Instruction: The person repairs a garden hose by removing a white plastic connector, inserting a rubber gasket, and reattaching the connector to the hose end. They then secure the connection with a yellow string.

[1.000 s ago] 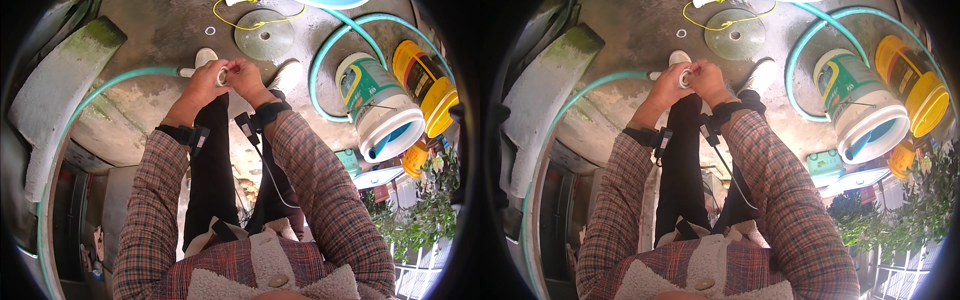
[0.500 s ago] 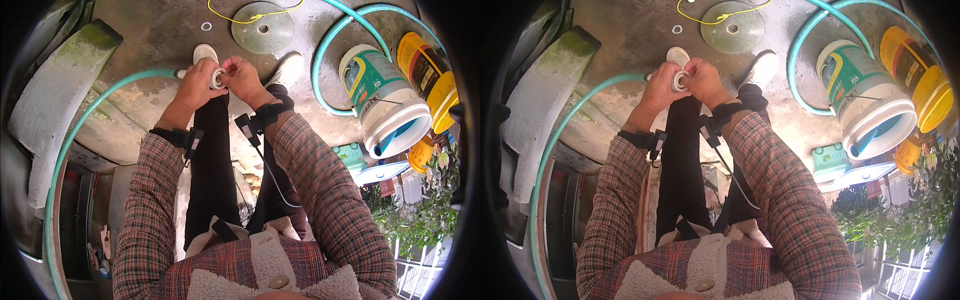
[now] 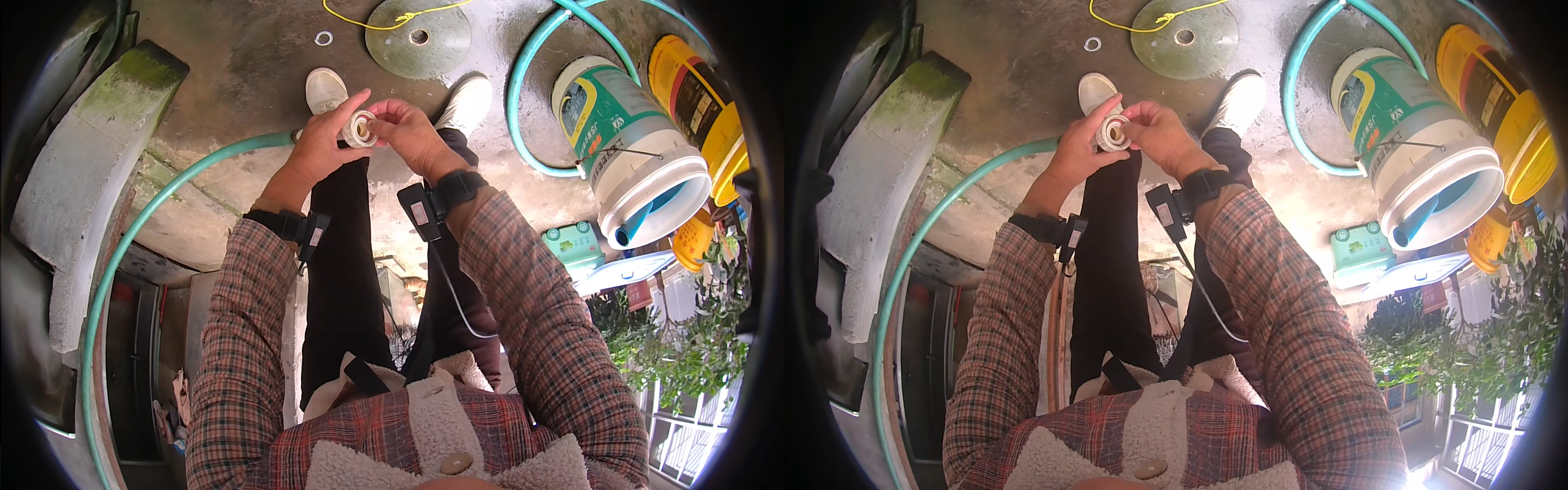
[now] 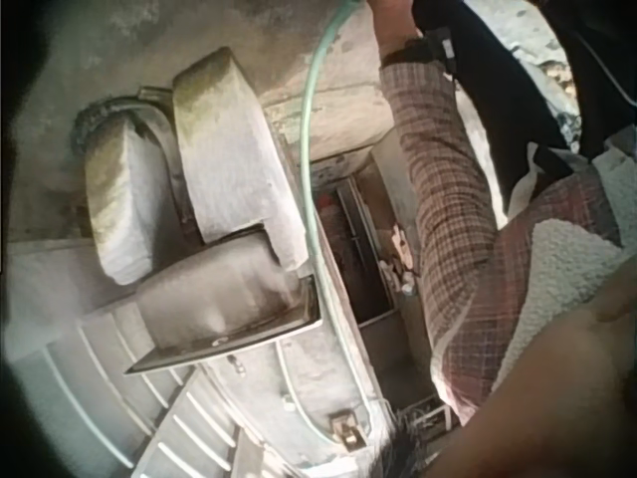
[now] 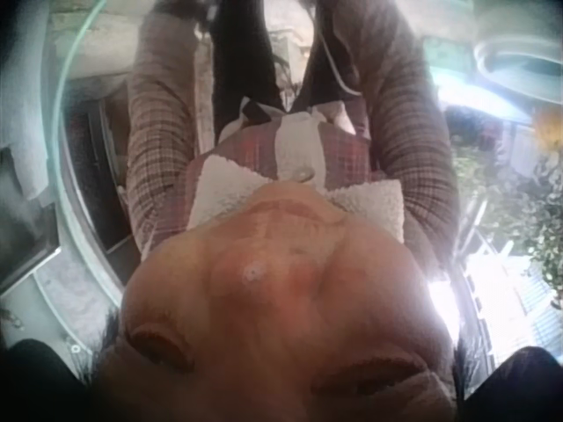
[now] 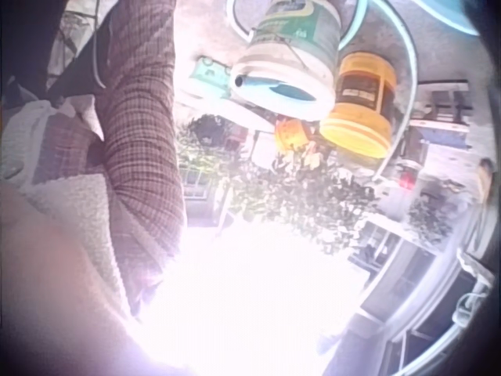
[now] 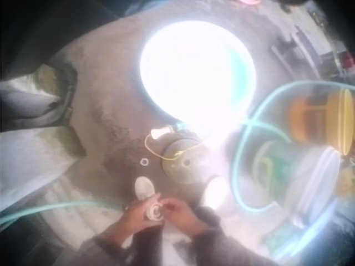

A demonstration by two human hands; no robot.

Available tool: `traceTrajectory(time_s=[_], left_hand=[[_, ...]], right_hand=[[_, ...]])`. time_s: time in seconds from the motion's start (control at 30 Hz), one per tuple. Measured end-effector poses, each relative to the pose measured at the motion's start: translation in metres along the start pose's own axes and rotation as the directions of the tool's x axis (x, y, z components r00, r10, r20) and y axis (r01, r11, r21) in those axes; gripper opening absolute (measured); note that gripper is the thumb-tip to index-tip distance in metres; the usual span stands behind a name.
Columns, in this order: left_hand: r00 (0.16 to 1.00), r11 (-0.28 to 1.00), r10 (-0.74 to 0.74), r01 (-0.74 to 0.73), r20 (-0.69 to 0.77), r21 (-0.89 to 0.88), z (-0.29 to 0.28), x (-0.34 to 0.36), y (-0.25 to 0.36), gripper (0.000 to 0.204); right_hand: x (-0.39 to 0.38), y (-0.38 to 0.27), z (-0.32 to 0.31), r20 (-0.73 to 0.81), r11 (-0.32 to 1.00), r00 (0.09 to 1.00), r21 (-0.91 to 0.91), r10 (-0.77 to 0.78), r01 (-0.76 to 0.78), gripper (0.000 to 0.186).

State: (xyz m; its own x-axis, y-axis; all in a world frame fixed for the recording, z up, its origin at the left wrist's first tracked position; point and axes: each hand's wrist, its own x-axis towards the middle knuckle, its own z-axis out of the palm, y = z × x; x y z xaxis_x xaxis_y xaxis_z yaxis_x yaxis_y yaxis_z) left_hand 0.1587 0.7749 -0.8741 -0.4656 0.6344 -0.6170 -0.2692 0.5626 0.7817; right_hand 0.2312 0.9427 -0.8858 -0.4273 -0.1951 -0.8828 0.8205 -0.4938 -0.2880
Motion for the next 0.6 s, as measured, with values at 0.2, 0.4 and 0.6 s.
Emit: traceTrajectory(time_s=[0.2, 0.4, 0.6], left_hand=[[1.0, 0.989, 0.0, 0.001, -0.009, 0.151, 0.005, -0.004, -0.013, 0.071], [0.998, 0.988, 0.02, -0.01, -0.061, 0.154, 0.0, -0.015, -0.01, 0.061], [0.995, 0.973, 0.09, -0.077, -0.053, 0.218, 0.003, -0.014, -0.004, 0.059]], right_hand=[[-0.009, 0.002, 0.0, -0.001, 1.0, 1.0, -0.009, 0.0, 0.0, 0.02], [-0.018, 0.001, -0.004, -0.04, 1.0, 0.999, -0.028, -0.008, 0.007, 0.024], [-0.024, 0.017, 0.008, -0.039, 0.976, 0.976, -0.032, -0.215, 0.214, 0.037]])
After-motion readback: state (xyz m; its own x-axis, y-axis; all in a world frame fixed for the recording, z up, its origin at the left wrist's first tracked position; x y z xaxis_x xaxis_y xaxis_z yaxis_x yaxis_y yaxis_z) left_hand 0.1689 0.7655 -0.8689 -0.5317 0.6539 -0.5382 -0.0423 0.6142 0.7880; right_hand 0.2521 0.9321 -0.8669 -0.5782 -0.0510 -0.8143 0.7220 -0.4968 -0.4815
